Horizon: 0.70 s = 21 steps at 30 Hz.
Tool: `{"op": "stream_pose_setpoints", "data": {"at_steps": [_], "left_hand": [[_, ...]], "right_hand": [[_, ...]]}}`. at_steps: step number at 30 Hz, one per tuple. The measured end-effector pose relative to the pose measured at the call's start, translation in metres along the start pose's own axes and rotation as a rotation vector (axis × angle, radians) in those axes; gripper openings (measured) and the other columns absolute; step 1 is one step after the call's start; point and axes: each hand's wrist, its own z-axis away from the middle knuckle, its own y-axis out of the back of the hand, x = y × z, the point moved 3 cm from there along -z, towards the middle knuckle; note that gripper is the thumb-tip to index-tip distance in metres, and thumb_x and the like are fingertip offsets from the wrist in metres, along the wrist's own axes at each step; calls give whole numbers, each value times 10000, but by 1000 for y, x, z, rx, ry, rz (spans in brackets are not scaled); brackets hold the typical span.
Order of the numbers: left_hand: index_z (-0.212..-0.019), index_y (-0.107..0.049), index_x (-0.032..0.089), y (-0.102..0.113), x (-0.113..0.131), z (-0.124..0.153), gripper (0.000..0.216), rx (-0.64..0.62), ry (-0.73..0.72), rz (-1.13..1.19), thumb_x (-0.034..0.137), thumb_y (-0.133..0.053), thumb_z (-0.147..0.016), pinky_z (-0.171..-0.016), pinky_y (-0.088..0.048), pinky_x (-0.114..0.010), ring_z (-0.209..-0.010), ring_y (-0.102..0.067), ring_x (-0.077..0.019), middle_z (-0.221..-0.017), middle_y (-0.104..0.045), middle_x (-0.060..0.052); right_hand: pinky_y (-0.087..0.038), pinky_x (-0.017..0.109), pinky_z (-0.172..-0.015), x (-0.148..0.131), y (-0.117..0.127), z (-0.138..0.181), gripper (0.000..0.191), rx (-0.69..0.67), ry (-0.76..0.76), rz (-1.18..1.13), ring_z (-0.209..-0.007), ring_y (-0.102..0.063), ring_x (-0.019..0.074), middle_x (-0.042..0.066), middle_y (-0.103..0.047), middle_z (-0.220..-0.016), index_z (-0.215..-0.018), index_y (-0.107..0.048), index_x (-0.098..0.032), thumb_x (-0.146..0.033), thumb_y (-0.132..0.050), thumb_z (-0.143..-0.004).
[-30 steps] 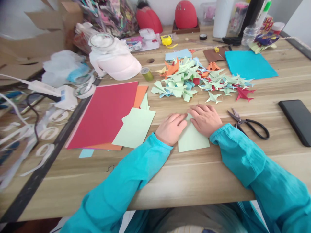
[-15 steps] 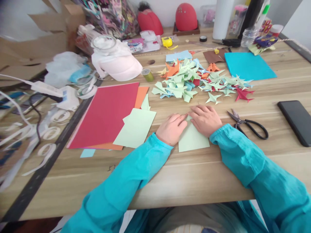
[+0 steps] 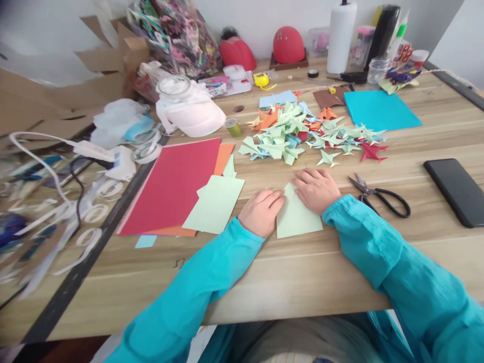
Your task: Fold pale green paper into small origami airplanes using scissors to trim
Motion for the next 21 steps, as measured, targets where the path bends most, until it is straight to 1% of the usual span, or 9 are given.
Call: {"op": "stream_pose_setpoints", "data": {"at_steps": [6, 10, 16, 19, 21], "left_hand": [[-1059, -609, 102, 4, 3, 13, 329, -4, -22, 6, 77, -425, -788, -923, -439, -419, -985, -537, -235, -1155, -616, -136], [-1048, -619, 92, 6, 5, 17, 328, 8, -33, -24, 79, -435, -776, -922, -445, -416, -953, -542, -233, -1138, -626, -136], [-1056, -619, 84, 11, 11, 31, 364, 11, -18, -9, 54, -425, -749, -922, -452, -434, -936, -542, -232, -1136, -623, -160], [-1034, -634, 89, 16, 9, 35, 355, 35, 0, 34, 49, -426, -748, -898, -468, -429, -926, -543, -233, -1116, -636, -148], [-1010, -646, 118, 19, 3, 33, 344, 55, 39, 118, 48, -416, -765, -845, -495, -400, -904, -548, -221, -1051, -665, -119]], "right_hand": [[-325, 425, -912, -2, 1, 0, 352, 4, -7, -3, -1181, -435, 265, 70, -522, -1308, -1190, -566, -253, -326, -347, -924], [-323, 425, -921, -2, -1, 1, 356, 11, -5, -6, -1188, -431, 265, 73, -521, -1308, -1190, -566, -249, -324, -338, -928], [-329, 430, -921, -1, -3, 1, 351, 17, -14, -10, -1187, -440, 263, 68, -522, -1309, -1197, -564, -266, -324, -354, -923], [-331, 437, -917, -1, -3, 1, 350, 16, -13, -8, -1189, -439, 266, 73, -520, -1310, -1199, -564, -269, -323, -360, -920], [-333, 438, -916, -1, -3, 2, 348, 14, -12, -7, -1190, -436, 264, 70, -516, -1315, -1203, -561, -278, -324, -363, -920]]}}
